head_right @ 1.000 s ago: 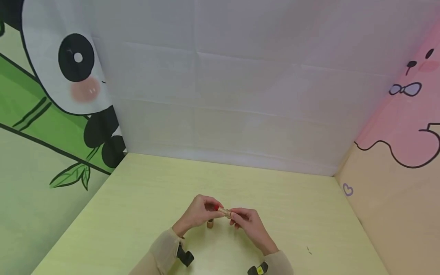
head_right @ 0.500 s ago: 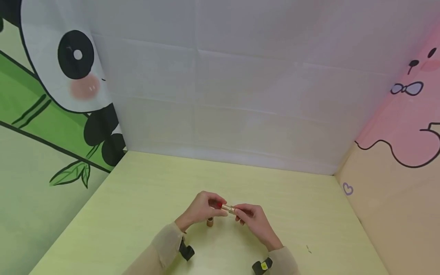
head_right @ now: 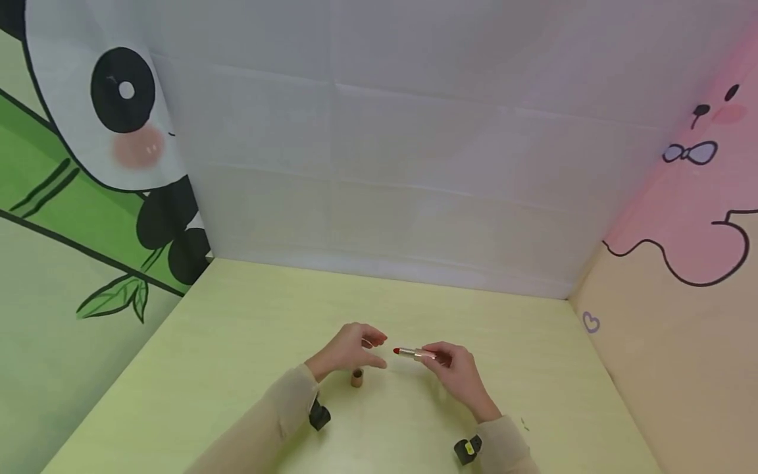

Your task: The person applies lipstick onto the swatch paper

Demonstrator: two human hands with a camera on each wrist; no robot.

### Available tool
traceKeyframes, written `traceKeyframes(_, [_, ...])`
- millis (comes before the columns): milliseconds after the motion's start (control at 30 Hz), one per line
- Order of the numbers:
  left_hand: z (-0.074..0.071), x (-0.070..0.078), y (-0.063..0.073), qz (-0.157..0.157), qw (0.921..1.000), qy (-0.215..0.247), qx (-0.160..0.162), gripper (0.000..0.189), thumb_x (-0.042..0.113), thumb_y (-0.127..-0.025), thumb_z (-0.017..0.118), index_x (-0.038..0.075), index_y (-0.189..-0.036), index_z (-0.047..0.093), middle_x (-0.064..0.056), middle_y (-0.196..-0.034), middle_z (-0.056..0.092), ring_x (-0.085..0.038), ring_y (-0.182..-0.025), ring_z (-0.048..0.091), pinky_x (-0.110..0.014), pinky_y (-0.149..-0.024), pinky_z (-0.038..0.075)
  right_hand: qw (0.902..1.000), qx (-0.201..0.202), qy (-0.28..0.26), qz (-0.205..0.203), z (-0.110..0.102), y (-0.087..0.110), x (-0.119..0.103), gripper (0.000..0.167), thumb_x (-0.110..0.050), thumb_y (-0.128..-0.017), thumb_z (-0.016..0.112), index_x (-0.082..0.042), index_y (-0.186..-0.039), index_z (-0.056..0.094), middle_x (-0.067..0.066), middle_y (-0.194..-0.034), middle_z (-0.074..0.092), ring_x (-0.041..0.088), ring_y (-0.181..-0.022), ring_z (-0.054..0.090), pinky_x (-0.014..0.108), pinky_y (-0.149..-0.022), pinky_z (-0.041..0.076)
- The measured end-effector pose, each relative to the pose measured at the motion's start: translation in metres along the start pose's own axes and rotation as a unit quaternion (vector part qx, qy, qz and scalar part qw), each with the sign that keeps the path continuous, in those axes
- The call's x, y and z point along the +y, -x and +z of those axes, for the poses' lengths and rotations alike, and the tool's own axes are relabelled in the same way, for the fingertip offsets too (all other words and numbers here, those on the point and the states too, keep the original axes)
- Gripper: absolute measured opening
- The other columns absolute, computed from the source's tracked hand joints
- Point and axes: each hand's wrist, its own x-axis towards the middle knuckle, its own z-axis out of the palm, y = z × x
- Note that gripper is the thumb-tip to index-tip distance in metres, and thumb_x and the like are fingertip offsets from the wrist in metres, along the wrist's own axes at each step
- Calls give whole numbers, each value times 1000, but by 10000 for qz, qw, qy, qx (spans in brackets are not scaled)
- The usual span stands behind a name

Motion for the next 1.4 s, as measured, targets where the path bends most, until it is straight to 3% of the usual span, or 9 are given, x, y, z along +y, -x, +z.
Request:
traceKeyframes(133, [4, -2, -8, 25, 9972, -699, -250, 56, 23, -72, 86, 2, -119, 64, -5, -112, 62, -23, -102, 58, -30, -85, 47, 9982, 347, 451, -193, -2, -1, 4, 19, -14, -84, 75, -6, -101, 72, 2, -88, 68, 21, -74, 65, 26, -60, 52])
traceKeyframes(300, [12, -2, -21, 359, 9921, -1180, -244, 59, 22, -70, 87, 1, -120, 64, -7, -111, 61, -22, -100, 58, -27, -83, 47, 9910, 647, 1012, -591, 0, -4, 8, 19, -10, -80, 78, -5, -98, 72, 0, -84, 66, 16, -70, 65, 26, -60, 53])
traceKeyframes(433, [18, -2, -29, 432, 9849, -1659, -258, 59, 24, -69, 88, 2, -119, 65, -6, -108, 60, -19, -99, 57, -25, -83, 46, 9879, 617, 1276, -624, 1, -5, 7, 20, -10, -80, 78, -4, -98, 72, -2, -81, 64, 14, -69, 64, 26, -60, 52])
traceKeyframes(567, [23, -3, -35, 209, 9782, -2028, -396, 62, 29, -68, 88, 4, -120, 65, -4, -113, 59, -18, -105, 55, -25, -89, 44, 9862, 562, 1451, -558, 2, -7, 7, 19, -13, -82, 77, -4, -98, 72, -3, -79, 62, 11, -69, 62, 25, -60, 51])
traceKeyframes(733, [25, 1, -37, -57, 9751, -2149, -539, 64, 27, -68, 89, 6, -123, 63, -4, -120, 57, -22, -115, 50, -30, -97, 39, 9803, 628, 1742, -683, 2, -10, 10, 20, -15, -82, 77, -4, -97, 72, -4, -77, 60, 10, -70, 62, 25, -59, 50])
traceKeyframes(900, [27, 2, -38, 47, 9642, -2537, -769, 67, 28, -69, 88, 4, -125, 61, -5, -123, 57, -22, -116, 50, -29, -98, 38, 9801, 645, 1745, -689, 2, -12, 11, 23, -20, -83, 77, -3, -98, 72, -5, -77, 59, 11, -70, 62, 25, -59, 50])
traceKeyframes(1067, [30, -4, -38, 230, 9563, -2807, -779, 62, 31, -72, 85, 3, -122, 63, -5, -117, 60, -20, -110, 54, -27, -94, 41, 9772, 567, 1904, -754, 5, -12, 11, 23, -18, -82, 77, -2, -99, 72, -6, -76, 59, 10, -70, 61, 25, -58, 48])
traceKeyframes(1267, [34, -10, -42, 587, 9347, -3429, -734, 49, 34, -76, 81, 4, -112, 68, -2, -100, 59, -15, -93, 54, -26, -85, 44, 9677, 674, 2187, -1057, 7, -12, 11, 22, -10, -79, 79, 1, -97, 72, -2, -77, 61, 12, -69, 61, 27, -58, 48])
traceKeyframes(1400, [36, -7, -41, 586, 9185, -3828, -804, 40, 36, -76, 81, 7, -101, 71, 1, -94, 55, -12, -85, 52, -25, -79, 44, 9654, 635, 2285, -1084, 9, -11, 13, 22, -11, -80, 78, 1, -98, 71, 1, -80, 63, 12, -70, 61, 28, -60, 49])
